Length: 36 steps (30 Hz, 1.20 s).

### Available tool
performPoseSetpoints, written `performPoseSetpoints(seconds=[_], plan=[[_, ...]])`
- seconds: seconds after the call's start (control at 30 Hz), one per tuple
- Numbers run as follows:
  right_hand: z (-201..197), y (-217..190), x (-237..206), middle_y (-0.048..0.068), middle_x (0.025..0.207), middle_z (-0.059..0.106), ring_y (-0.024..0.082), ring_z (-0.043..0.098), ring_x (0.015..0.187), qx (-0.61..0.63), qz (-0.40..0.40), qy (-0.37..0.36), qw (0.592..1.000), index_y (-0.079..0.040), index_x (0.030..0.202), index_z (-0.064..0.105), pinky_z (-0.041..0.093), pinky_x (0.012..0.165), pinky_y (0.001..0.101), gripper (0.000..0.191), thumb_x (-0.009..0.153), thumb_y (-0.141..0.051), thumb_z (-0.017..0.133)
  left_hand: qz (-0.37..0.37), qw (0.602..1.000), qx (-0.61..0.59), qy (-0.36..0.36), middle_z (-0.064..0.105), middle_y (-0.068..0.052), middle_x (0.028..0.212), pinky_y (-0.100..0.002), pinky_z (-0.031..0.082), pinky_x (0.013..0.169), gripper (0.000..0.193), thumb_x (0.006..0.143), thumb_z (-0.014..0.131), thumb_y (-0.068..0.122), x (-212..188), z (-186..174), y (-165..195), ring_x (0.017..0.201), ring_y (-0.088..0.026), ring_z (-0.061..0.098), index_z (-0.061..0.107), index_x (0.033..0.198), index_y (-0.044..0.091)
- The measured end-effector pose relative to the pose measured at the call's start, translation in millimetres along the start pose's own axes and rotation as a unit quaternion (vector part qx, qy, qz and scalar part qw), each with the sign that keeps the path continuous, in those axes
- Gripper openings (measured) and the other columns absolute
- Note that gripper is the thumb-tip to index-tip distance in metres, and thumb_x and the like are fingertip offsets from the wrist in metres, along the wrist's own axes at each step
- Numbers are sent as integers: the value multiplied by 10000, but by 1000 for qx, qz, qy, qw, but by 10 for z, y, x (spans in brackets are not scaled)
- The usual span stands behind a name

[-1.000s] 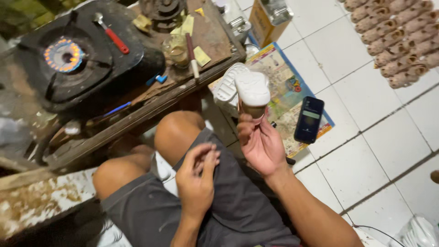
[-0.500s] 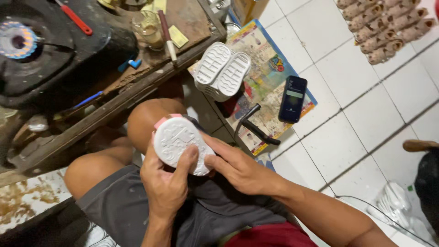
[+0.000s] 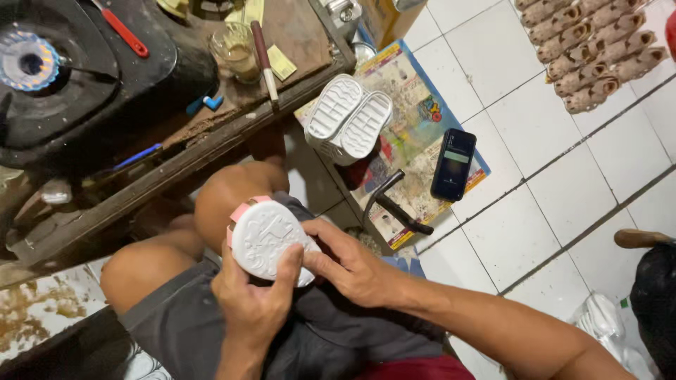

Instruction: The person heats a pink sandal upper over a gas burner flame to soften it, then presses and shapes it onto a shoe last, and trims the edges with a knife. They repeat heating and pressing, then hold and turn the finished sandal on their lap.

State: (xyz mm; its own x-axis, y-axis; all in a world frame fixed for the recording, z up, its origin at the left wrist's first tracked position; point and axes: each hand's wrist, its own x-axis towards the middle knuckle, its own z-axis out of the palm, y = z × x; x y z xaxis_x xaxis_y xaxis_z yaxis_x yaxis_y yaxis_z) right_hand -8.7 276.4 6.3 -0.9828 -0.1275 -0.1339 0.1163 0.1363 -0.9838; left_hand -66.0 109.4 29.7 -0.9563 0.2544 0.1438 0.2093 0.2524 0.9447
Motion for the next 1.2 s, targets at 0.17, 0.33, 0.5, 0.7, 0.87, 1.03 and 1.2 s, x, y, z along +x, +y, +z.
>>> performPoseSetpoints(seconds=[0.17,0.33,0.5,0.7,0.87,1.03,1.2], plan=[[-312,-124,53,117,1488,483,172,551,909,54,0,-35,998,-76,1612,207,528,835,321,758,1003,-232,630,61,994,30,-88,765,-123,1089,-315,604,844,528,876,805,150,-36,-65,-34,969,-200,782,588,1328,-17],[-560,-464,120,129,1401,657,175,680,1185,-14,-11,-130,991,-71,1665,240,536,1021,323,747,1045,-208,633,117,980,108,-117,743,-142,984,-356,595,741,552,796,844,177,-37,-35,-42,852,-274,770,593,1248,-19],[-417,-519,63,127,1284,706,232,732,1148,-70,-40,-39,996,-60,1471,494,567,981,330,553,978,-162,721,116,976,144,-118,711,-178,1095,-375,585,823,649,762,876,202,30,-21,131,962,-315,735,566,1290,-12],[-450,-243,-164,181,1488,530,366,636,1331,-145,-294,10,945,-125,1424,493,538,1112,377,493,1012,-118,765,-30,967,-218,-129,389,-247,1571,-456,336,1197,1077,751,860,203,-59,-211,240,1455,-359,429,202,1576,-15],[-377,-67,-224,214,1464,497,401,550,1343,-265,-427,18,864,-155,1407,517,467,1185,462,497,1000,-93,794,-283,706,-647,-62,478,-260,1527,-489,395,1161,954,876,788,149,17,-240,88,1402,-373,490,241,1627,-69],[-243,-165,-319,232,1522,452,434,496,1424,-141,-244,37,959,-16,1463,460,425,1213,493,657,891,-78,776,-95,929,-348,-87,553,-187,1437,-411,565,1054,931,781,908,116,16,-42,58,1249,-275,619,347,1513,-7],[-142,-359,-235,202,1465,491,372,536,1345,-175,-236,108,950,10,1449,477,448,1134,432,772,779,-102,844,-19,957,-246,-154,551,-163,1475,-354,522,1130,1083,722,965,125,-43,-27,53,1346,-236,588,318,1581,1]])
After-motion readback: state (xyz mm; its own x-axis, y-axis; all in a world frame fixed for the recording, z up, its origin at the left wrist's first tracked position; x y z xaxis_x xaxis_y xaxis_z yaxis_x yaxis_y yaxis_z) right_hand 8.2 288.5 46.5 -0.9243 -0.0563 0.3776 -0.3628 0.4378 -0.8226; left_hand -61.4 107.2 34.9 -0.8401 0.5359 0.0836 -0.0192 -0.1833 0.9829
